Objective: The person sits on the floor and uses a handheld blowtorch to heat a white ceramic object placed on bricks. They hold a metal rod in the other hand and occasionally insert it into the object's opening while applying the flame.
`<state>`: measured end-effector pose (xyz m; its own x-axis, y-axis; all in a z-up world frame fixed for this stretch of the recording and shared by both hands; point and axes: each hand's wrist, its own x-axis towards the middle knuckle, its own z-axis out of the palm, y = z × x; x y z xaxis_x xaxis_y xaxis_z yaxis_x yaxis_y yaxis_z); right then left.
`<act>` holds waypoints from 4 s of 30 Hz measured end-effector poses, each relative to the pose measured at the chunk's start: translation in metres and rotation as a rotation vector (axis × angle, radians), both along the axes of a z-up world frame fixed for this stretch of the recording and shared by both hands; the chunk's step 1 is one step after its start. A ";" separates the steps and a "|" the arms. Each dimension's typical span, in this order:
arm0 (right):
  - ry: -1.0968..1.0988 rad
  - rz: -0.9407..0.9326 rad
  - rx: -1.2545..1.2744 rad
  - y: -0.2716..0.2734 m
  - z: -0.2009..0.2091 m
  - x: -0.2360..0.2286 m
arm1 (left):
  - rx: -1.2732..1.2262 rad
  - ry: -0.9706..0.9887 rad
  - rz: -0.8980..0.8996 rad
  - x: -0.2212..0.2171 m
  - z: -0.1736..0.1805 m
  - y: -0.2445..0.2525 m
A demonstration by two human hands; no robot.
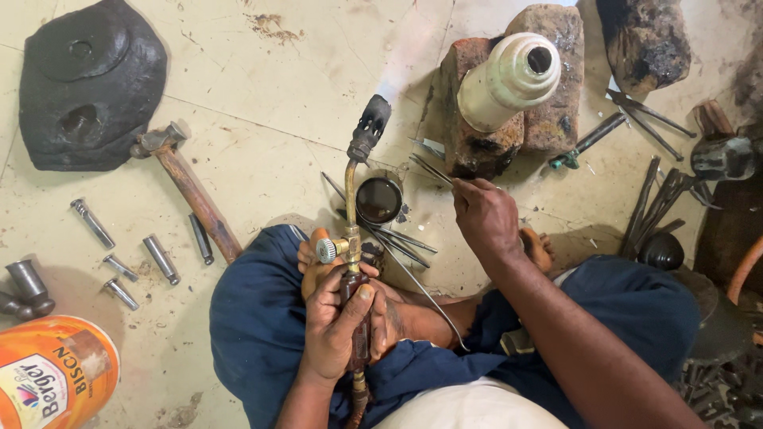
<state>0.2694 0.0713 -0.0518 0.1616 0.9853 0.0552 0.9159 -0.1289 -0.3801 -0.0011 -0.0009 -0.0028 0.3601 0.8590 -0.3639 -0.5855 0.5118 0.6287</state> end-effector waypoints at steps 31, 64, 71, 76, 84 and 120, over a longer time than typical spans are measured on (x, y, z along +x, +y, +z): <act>-0.125 0.271 -0.261 -0.004 0.015 -0.053 | -0.003 -0.025 0.000 0.001 -0.001 -0.003; -0.358 0.262 0.616 -0.022 0.116 0.120 | 0.015 0.081 0.011 0.002 -0.002 0.001; -0.351 0.284 0.602 -0.020 0.112 0.121 | -0.003 0.072 0.016 0.002 -0.002 0.000; -0.357 0.283 0.592 -0.019 0.112 0.121 | -0.032 0.081 0.003 0.001 -0.001 0.000; -0.383 0.282 0.578 -0.017 0.113 0.119 | -0.017 0.089 0.008 0.001 0.000 0.000; -0.202 -0.112 0.409 -0.085 0.096 0.089 | -0.060 0.266 -0.156 0.009 0.011 -0.001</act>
